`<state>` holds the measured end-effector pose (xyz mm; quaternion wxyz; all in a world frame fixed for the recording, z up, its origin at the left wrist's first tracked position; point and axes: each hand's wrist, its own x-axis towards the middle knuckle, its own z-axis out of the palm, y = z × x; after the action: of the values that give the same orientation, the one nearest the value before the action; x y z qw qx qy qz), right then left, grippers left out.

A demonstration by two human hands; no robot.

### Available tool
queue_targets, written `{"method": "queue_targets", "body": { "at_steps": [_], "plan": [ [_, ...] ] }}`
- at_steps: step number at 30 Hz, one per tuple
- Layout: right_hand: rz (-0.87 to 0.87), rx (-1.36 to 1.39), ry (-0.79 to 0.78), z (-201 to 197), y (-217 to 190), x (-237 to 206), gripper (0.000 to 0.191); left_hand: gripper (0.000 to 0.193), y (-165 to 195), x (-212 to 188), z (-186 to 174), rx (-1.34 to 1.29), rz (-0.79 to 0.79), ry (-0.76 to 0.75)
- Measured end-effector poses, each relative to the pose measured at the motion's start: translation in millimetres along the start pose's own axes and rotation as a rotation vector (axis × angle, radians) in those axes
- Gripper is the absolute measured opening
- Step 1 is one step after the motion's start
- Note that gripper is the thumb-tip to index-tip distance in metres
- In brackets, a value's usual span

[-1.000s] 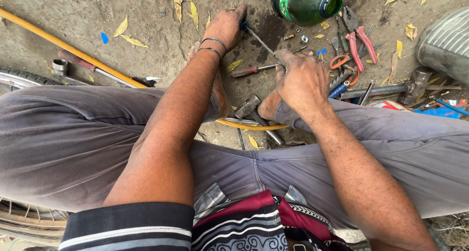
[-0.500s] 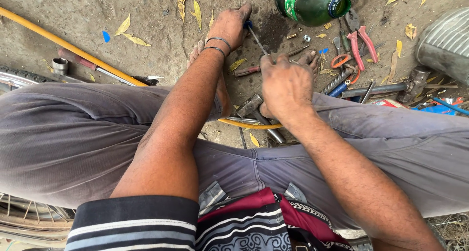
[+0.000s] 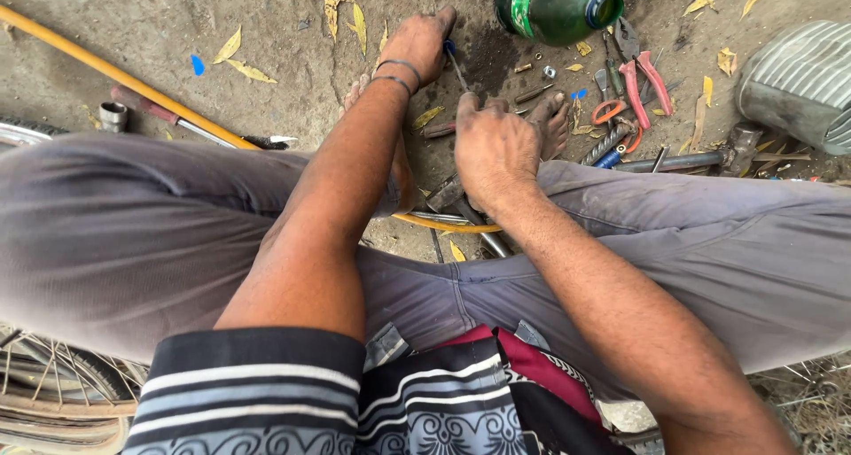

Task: The person sits on the ground repairing the valve of a small pneumatic wheel. He unscrews and handles the valve stem by hand, works on it with a screwdriver and a small file, cuts material with scissors, and uses pliers while reassembling the valve components next to the wheel.

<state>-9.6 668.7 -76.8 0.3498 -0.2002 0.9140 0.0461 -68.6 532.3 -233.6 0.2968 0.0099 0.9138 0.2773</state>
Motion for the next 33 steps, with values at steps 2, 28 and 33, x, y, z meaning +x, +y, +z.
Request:
{"method": "queue_targets", "body": {
  "at_steps": [2, 28, 33],
  "plan": [
    [0.038, -0.05, 0.017, 16, 9, -4, 0.025, 0.049, -1, 4, 1, -0.023, 0.034, -0.023],
    [-0.291, 1.673, 0.655, -124, -40, -183, 0.027, 0.039, 155, -171, -270, -1.973, 0.705, 0.076],
    [-0.818, 2.336, -0.106, -115, -15, -186, 0.032, 0.043, 174, -198, -270, -1.924, 0.92, -0.142]
  ]
}}
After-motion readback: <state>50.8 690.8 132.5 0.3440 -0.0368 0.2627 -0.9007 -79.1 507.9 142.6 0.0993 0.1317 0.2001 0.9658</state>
